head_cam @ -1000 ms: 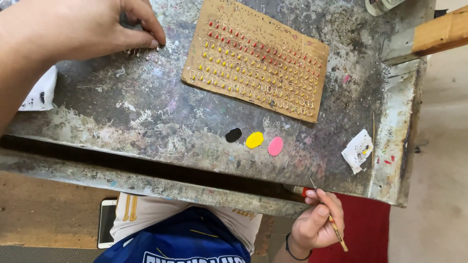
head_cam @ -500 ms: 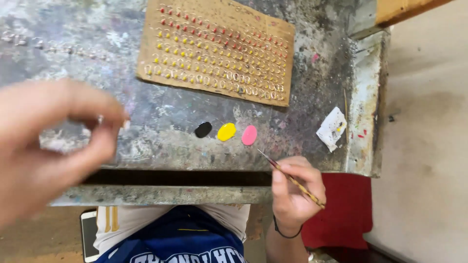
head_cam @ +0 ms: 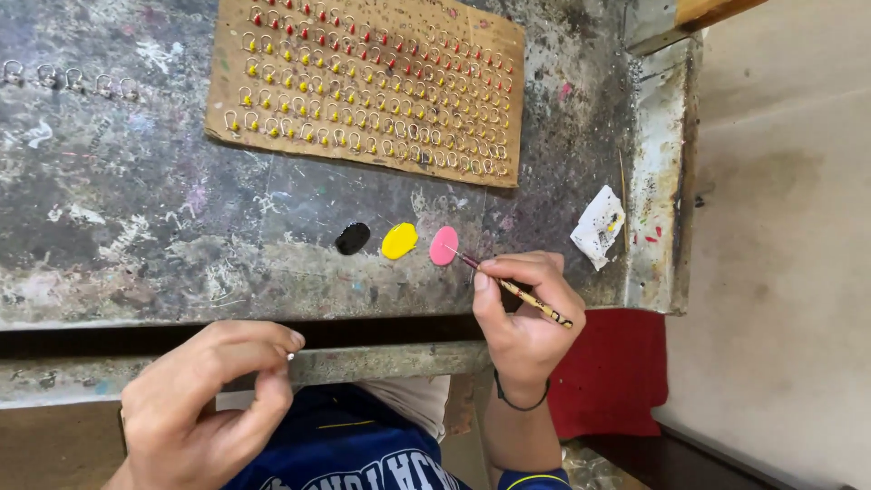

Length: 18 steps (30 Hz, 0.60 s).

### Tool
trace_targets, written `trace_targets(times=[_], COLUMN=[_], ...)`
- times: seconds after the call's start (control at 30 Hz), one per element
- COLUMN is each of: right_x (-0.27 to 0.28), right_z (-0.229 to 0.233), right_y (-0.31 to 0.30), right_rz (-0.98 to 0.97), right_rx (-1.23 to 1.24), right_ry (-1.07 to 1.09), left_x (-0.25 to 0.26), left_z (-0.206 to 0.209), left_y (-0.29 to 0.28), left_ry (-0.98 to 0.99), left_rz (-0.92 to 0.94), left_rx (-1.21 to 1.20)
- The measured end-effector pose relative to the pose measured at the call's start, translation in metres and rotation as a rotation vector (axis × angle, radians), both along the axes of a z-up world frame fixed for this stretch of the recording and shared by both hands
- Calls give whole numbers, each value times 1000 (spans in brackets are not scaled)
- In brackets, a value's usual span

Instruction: The person is using a fine brush to apply paint to small jewelry components held in their hand.

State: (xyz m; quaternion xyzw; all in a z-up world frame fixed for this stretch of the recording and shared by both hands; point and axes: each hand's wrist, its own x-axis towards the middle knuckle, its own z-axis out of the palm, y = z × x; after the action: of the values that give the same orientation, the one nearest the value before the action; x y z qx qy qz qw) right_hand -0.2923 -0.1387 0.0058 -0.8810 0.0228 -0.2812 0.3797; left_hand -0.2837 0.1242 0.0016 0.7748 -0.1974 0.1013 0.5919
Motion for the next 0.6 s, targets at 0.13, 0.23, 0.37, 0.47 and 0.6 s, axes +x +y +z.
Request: trace_targets(times=[0.13,0.23,0.37,0.47,0.6], right_x=[1,1,0,-1,-4], right_z=[0,-1,-2,-7,-15], right_y=[2,2,3,3,-1], right_rz=[12,-5,6,-34,-99], right_rx=[-5,-2,-1,38,161], right_ry=[-9,5,2,-26,-98], left_x=[-1,-7,-6,-3,-2], left_z=[-1,-9,-8,-11,-14], left_y=[-2,-7,-8,-10,-11], left_ry=[67,72,156,195,268], left_rz=[-37,62,78,58,-1], left_rx=[-17,-40,-4,-70,-130])
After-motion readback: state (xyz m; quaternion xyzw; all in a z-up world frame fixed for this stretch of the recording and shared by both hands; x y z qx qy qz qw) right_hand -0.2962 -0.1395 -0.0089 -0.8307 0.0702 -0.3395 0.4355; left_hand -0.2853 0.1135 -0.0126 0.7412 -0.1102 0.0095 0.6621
